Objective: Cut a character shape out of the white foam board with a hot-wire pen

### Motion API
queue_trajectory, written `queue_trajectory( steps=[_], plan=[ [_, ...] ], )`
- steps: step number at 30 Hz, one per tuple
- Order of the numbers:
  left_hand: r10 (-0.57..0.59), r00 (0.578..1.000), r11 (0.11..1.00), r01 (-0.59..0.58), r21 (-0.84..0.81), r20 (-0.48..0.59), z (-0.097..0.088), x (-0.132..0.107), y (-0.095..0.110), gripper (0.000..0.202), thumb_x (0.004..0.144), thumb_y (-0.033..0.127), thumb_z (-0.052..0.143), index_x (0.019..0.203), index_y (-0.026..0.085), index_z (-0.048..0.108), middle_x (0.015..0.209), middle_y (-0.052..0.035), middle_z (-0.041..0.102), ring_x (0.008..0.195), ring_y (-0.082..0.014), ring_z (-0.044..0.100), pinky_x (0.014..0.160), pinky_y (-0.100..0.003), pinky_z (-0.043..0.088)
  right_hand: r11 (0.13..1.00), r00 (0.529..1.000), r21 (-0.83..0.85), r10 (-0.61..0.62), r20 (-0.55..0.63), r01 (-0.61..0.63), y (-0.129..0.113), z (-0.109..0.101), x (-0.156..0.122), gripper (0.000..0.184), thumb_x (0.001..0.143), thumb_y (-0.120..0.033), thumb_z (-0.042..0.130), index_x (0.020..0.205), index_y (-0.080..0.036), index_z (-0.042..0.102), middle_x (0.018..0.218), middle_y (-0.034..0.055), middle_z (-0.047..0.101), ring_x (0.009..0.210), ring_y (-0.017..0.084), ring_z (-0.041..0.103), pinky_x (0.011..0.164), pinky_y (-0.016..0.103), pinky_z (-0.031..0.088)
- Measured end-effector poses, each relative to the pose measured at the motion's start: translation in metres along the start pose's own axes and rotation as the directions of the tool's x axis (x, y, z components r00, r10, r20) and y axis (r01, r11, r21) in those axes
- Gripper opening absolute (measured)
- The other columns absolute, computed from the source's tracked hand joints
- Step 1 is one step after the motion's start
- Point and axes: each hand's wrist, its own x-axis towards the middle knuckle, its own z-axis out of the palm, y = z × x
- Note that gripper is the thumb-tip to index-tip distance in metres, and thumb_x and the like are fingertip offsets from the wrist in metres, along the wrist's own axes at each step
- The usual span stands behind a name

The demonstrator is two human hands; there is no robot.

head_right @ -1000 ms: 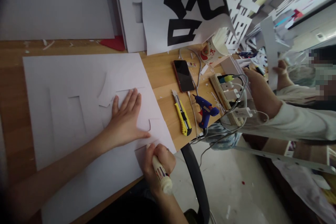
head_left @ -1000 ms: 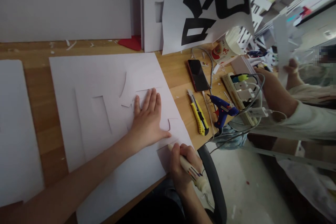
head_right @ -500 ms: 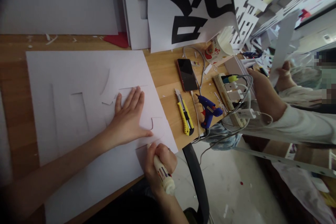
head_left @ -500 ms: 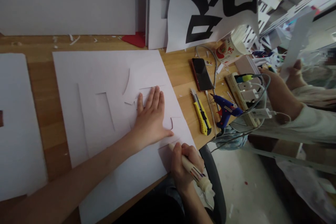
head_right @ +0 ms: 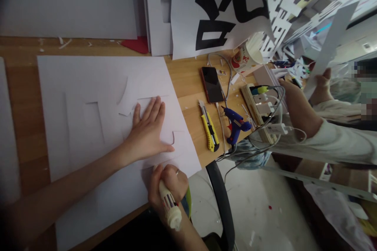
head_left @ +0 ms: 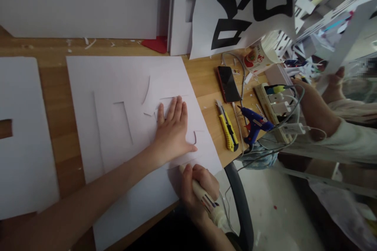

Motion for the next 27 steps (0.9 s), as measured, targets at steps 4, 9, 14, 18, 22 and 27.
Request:
queue_trajectory(
  steps=[4,9,14,18,22,27],
  plan=[
    [-0.011,1.000,1.000,0.011,0.004,0.012,0.001,0.000,0.000,0.126,0.063,0.054,0.078,0.155,0.002,0.009,0.161,-0.0203,-0.008,0.152,-0.0334,-0.007,0.119,-0.059,-0.009,0.993,0.993,-0.047,-0.111,0.040,0.112,-0.012,0.001,0.000,0.032,0.086,-0.008,0.057,0.066,-0.023,0.037,0.054,-0.0090,0.036,0.043,0.007,0.031,0.043,0.027,0.024],
    [-0.005,1.000,1.000,0.005,0.011,0.001,0.001,0.000,0.000,0.126,0.063,0.056,0.077,0.154,0.001,0.010,0.161,-0.0200,-0.007,0.152,-0.0327,-0.007,0.119,-0.059,-0.008,0.994,0.991,-0.022,-0.105,0.086,0.107,-0.022,0.004,-0.002,0.034,0.086,-0.009,0.058,0.067,-0.024,0.034,0.055,-0.0080,0.035,0.044,0.009,0.032,0.043,0.030,0.025],
    [-0.003,1.000,1.000,0.003,0.013,-0.002,0.002,0.000,-0.001,0.127,0.063,0.056,0.077,0.154,0.000,0.009,0.161,-0.0204,-0.007,0.151,-0.0332,-0.008,0.119,-0.059,-0.008,0.993,0.985,0.013,-0.117,0.129,0.117,-0.025,0.009,-0.003,0.036,0.088,-0.010,0.057,0.068,-0.025,0.031,0.056,-0.0076,0.032,0.045,0.010,0.028,0.043,0.031,0.022],
    [0.016,1.000,1.000,-0.016,0.002,-0.025,0.003,0.000,-0.002,0.126,0.063,0.055,0.078,0.154,0.000,0.010,0.161,-0.0212,-0.006,0.151,-0.0345,-0.006,0.119,-0.061,-0.007,0.994,0.984,0.014,-0.109,0.137,0.108,-0.027,0.010,-0.002,0.038,0.088,-0.011,0.057,0.067,-0.025,0.030,0.056,-0.0075,0.030,0.044,0.010,0.027,0.043,0.031,0.023],
    [0.005,1.000,1.000,-0.005,0.010,0.000,0.001,0.000,-0.002,0.129,0.063,0.056,0.078,0.154,-0.001,0.007,0.161,-0.0198,-0.009,0.152,-0.0324,-0.008,0.119,-0.059,-0.008,0.989,0.978,-0.014,-0.143,0.154,0.147,-0.030,0.011,0.002,0.034,0.088,-0.012,0.056,0.068,-0.026,0.032,0.056,-0.0073,0.032,0.044,0.010,0.032,0.042,0.030,0.026],
    [0.010,1.000,1.000,-0.010,0.016,0.011,0.000,0.000,-0.001,0.129,0.063,0.057,0.078,0.154,-0.002,0.006,0.161,-0.0194,-0.010,0.151,-0.0323,-0.009,0.119,-0.060,-0.009,0.984,0.980,-0.021,-0.176,0.088,0.178,-0.033,0.018,0.003,0.035,0.087,-0.010,0.055,0.068,-0.026,0.032,0.055,-0.0076,0.032,0.044,0.010,0.030,0.042,0.031,0.022]
  ],
)
